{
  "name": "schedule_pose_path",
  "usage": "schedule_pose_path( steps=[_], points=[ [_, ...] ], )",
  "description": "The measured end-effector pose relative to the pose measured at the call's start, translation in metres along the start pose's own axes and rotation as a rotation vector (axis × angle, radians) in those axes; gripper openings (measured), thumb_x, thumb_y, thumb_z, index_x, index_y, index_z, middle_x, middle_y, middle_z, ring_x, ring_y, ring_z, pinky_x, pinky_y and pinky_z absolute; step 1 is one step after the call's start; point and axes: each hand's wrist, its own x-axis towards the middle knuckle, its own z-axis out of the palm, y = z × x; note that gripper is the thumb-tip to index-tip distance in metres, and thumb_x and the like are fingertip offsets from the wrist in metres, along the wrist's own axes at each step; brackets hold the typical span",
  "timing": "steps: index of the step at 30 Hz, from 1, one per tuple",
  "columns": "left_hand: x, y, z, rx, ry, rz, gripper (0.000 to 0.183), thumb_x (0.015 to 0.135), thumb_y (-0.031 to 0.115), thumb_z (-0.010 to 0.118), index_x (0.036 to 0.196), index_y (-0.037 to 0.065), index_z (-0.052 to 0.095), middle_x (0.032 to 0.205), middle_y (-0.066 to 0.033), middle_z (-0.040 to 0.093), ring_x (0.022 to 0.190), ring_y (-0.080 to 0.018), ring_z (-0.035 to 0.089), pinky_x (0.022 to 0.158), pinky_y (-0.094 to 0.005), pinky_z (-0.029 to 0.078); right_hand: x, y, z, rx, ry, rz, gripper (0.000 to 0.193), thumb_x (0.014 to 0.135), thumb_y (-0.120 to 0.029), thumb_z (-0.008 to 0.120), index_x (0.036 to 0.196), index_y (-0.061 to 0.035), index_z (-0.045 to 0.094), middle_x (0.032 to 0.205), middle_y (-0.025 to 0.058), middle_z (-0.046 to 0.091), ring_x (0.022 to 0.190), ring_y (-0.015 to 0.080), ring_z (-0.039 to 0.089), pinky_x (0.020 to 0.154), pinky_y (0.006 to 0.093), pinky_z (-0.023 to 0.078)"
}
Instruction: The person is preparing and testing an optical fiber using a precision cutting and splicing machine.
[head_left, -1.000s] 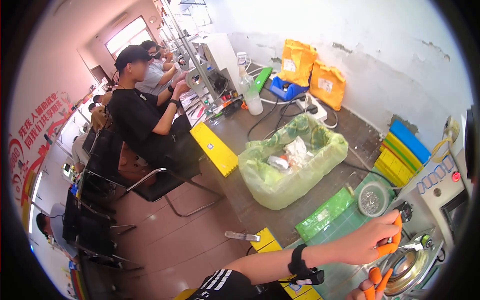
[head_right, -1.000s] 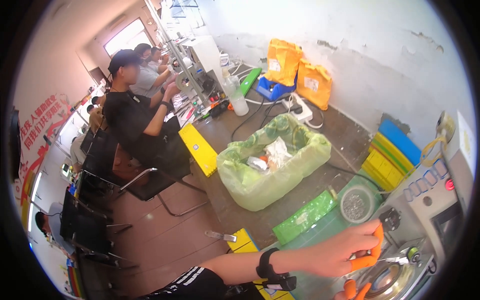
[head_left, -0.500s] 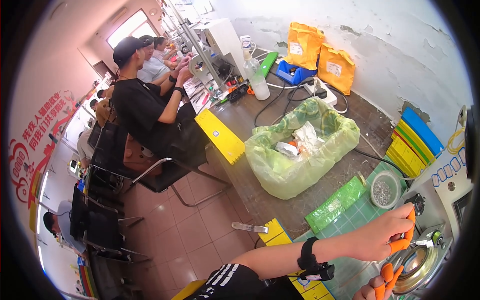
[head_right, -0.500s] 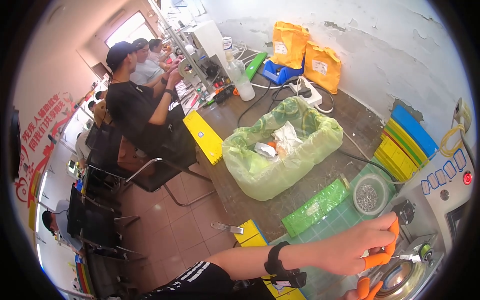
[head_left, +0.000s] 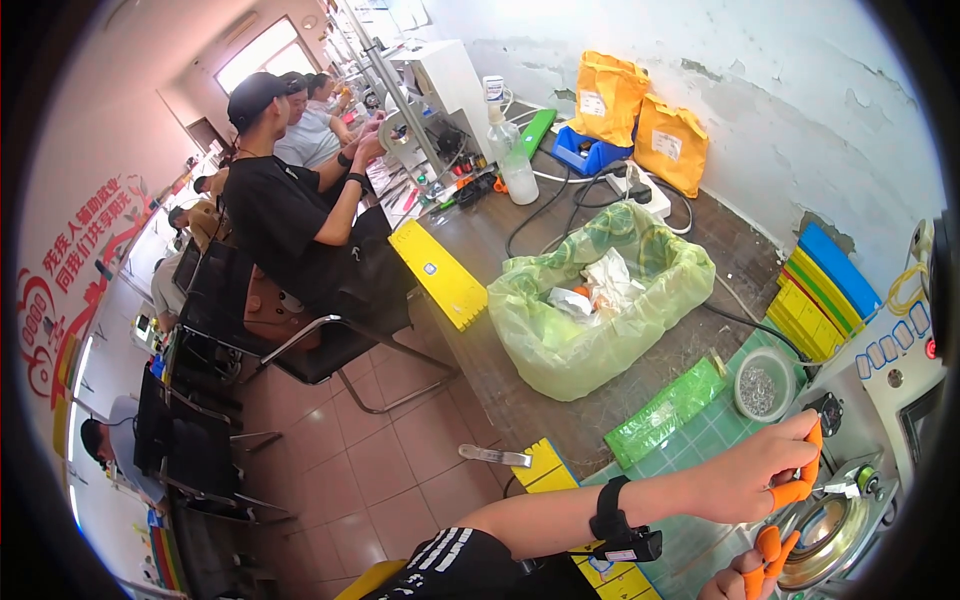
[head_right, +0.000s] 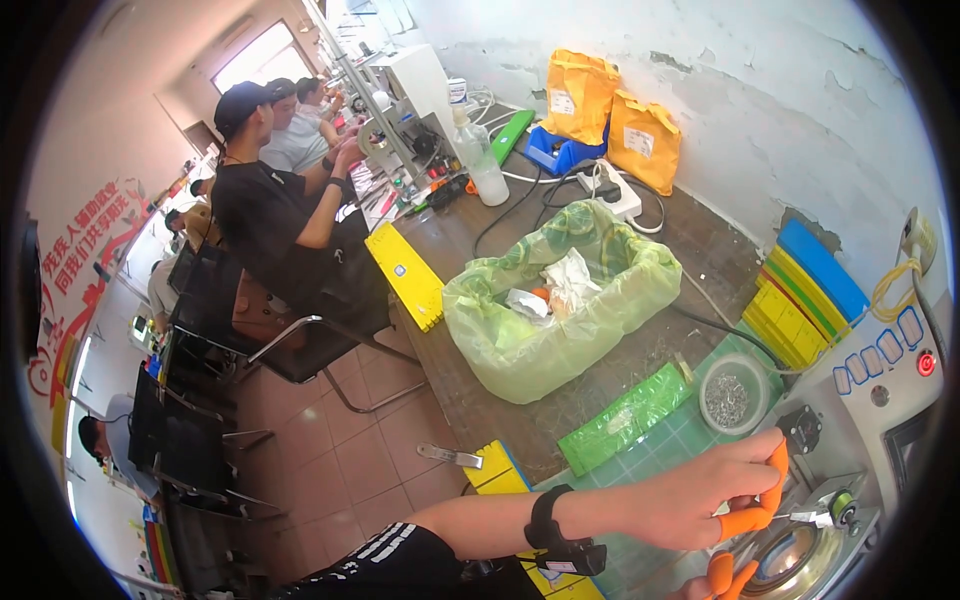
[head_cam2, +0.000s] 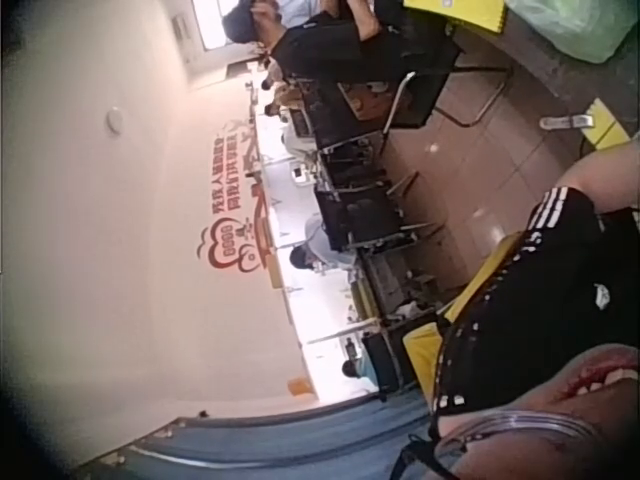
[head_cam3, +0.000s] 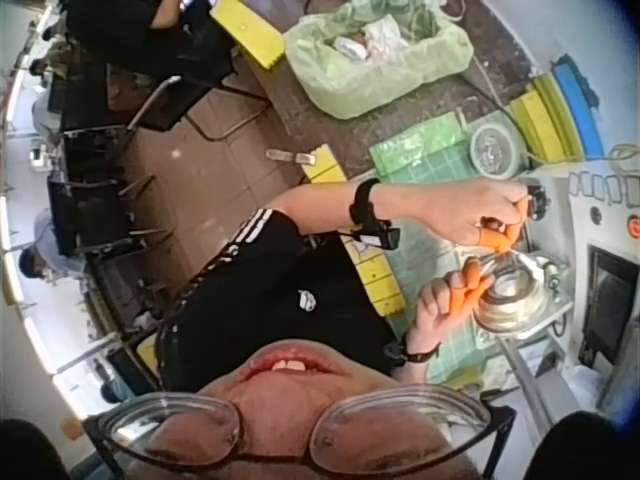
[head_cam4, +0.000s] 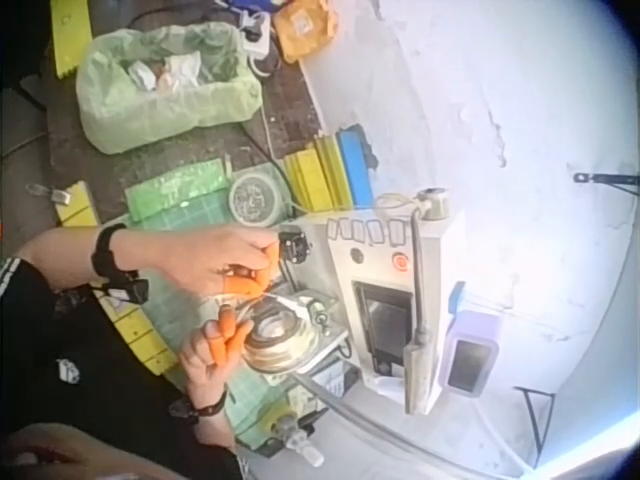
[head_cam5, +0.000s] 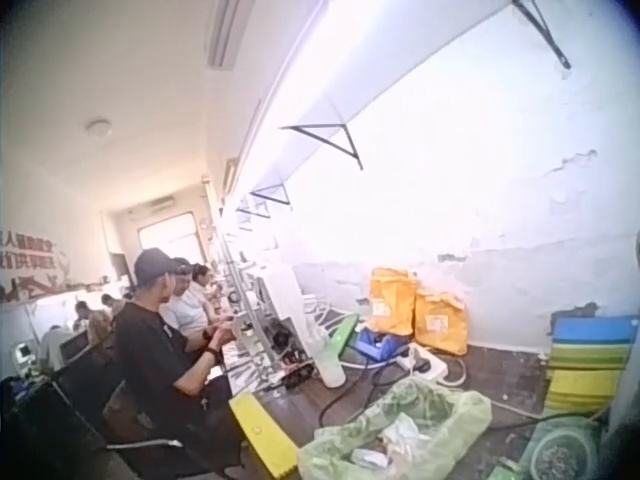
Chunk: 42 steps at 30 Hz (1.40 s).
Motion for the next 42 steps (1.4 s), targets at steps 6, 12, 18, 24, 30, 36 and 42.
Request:
schedule_pose_path(
  steps=[6,12,18,24,30,36,42],
  points=[
    [0.002,-0.006,0.015,-0.051,0.011,0.022,0.010,0.092,-0.002,0.063,0.087,0.000,0.055,0.103,-0.0083,0.045,0.081,-0.0189,0.049,0.069,-0.0310,0.044,-0.016,0.004,0.002,-0.090,0.087,-0.020,0.040,0.109,-0.052,0.044,0.106,-0.0128,0.052,0.071,0.0013,0.049,0.043,0.0079,0.030,0.041,0.0235,0.028],
    [-0.002,0.003,-0.012,0.291,0.029,0.103,0.006,0.089,0.003,0.070,0.095,0.004,0.068,0.104,-0.0110,0.057,0.089,-0.0219,0.060,0.070,-0.0297,0.053,-0.002,0.008,-0.002,0.089,0.222,0.078,0.058,0.104,-0.070,0.038,0.122,-0.0188,0.060,0.061,-0.0059,0.041,0.043,0.0045,0.027,0.037,0.0226,0.022],
    [0.009,-0.005,-0.006,0.157,0.014,0.021,0.004,0.086,-0.002,0.071,0.090,0.000,0.070,0.100,-0.0090,0.056,0.079,-0.0119,0.055,0.064,-0.0225,0.047,0.006,0.007,-0.007,-0.069,-0.031,0.070,0.054,0.106,-0.065,0.033,0.121,-0.0186,0.054,0.081,-0.0066,0.047,0.051,0.0064,0.032,0.047,0.0234,0.024],
    [0.004,-0.010,-0.002,0.140,0.057,0.016,0.003,0.086,0.001,0.072,0.088,-0.001,0.070,0.099,-0.0089,0.056,0.078,-0.0113,0.053,0.062,-0.0222,0.043,0.009,0.009,-0.007,-0.082,-0.019,0.063,0.054,0.107,-0.065,0.030,0.122,-0.0181,0.054,0.083,-0.0063,0.049,0.052,0.0066,0.032,0.047,0.0235,0.024],
    [0.002,-0.009,0.001,0.158,0.063,0.013,0.004,0.085,0.002,0.072,0.088,-0.001,0.071,0.099,-0.0093,0.056,0.078,-0.0118,0.053,0.062,-0.0222,0.044,0.012,0.008,-0.009,-0.094,-0.003,0.038,0.054,0.107,-0.064,0.030,0.121,-0.0187,0.055,0.085,-0.0059,0.049,0.052,0.0070,0.032,0.048,0.0237,0.024],
    [0.003,-0.009,-0.001,0.138,0.064,0.016,0.005,0.086,0.003,0.072,0.088,-0.002,0.071,0.099,-0.0094,0.056,0.079,-0.0122,0.054,0.063,-0.0224,0.044,0.017,0.008,-0.003,-0.110,0.051,0.013,0.052,0.108,-0.062,0.030,0.120,-0.0188,0.055,0.083,-0.0058,0.048,0.052,0.0072,0.031,0.047,0.0234,0.023],
    [0.003,-0.008,-0.004,0.153,0.054,0.017,0.006,0.086,0.003,0.072,0.089,-0.002,0.071,0.099,-0.0101,0.057,0.079,-0.0122,0.054,0.063,-0.0223,0.044,0.020,0.009,-0.004,-0.120,0.048,-0.007,0.052,0.108,-0.063,0.030,0.119,-0.0182,0.055,0.078,-0.0063,0.044,0.052,0.0070,0.030,0.047,0.0230,0.023]
  ],
)
